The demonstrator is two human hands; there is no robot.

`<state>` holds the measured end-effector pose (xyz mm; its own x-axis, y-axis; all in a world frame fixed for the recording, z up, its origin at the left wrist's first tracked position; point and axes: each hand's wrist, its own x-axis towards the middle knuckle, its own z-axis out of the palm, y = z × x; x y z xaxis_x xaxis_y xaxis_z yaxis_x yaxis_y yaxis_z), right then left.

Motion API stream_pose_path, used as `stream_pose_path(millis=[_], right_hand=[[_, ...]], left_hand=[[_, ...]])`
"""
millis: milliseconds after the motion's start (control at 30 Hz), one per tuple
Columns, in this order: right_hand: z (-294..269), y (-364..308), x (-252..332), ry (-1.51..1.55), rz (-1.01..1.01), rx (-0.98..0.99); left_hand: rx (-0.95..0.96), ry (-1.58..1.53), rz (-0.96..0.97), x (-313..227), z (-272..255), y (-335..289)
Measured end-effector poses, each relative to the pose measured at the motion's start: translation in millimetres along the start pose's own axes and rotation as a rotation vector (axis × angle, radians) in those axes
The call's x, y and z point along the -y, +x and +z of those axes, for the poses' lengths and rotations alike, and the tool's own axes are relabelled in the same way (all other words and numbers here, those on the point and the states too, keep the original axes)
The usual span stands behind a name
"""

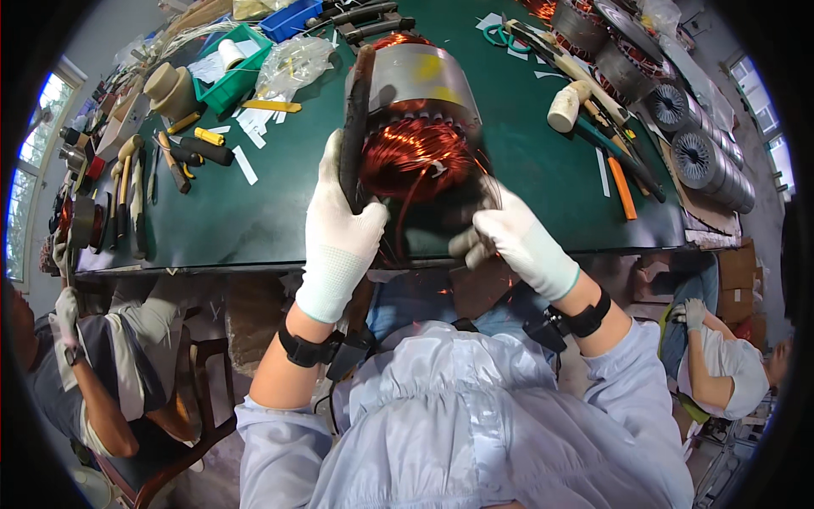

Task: Manually shaping and fitting copper coils into a motor stator using a rubber mallet and metal shaping tools.

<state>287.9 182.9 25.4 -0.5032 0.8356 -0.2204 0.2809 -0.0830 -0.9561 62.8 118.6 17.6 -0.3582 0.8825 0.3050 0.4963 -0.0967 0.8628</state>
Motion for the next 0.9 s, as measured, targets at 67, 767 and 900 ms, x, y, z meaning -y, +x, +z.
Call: stream_pose_path(millis=[67,767,900], right_hand=[[-4,-17,-3,0.55,0.306,0.303],[0,-20,9,-1.048,-0.607,-0.039],[-2,-60,-25,-1.079,-0.529,0.158]], left_hand=[[-0.007,0.012,-0.067,5,6,-6],[0.234,-0.679,-0.645,-3,-16,-114],[-0.104,-0.38,-0.481,9,-57,-97]])
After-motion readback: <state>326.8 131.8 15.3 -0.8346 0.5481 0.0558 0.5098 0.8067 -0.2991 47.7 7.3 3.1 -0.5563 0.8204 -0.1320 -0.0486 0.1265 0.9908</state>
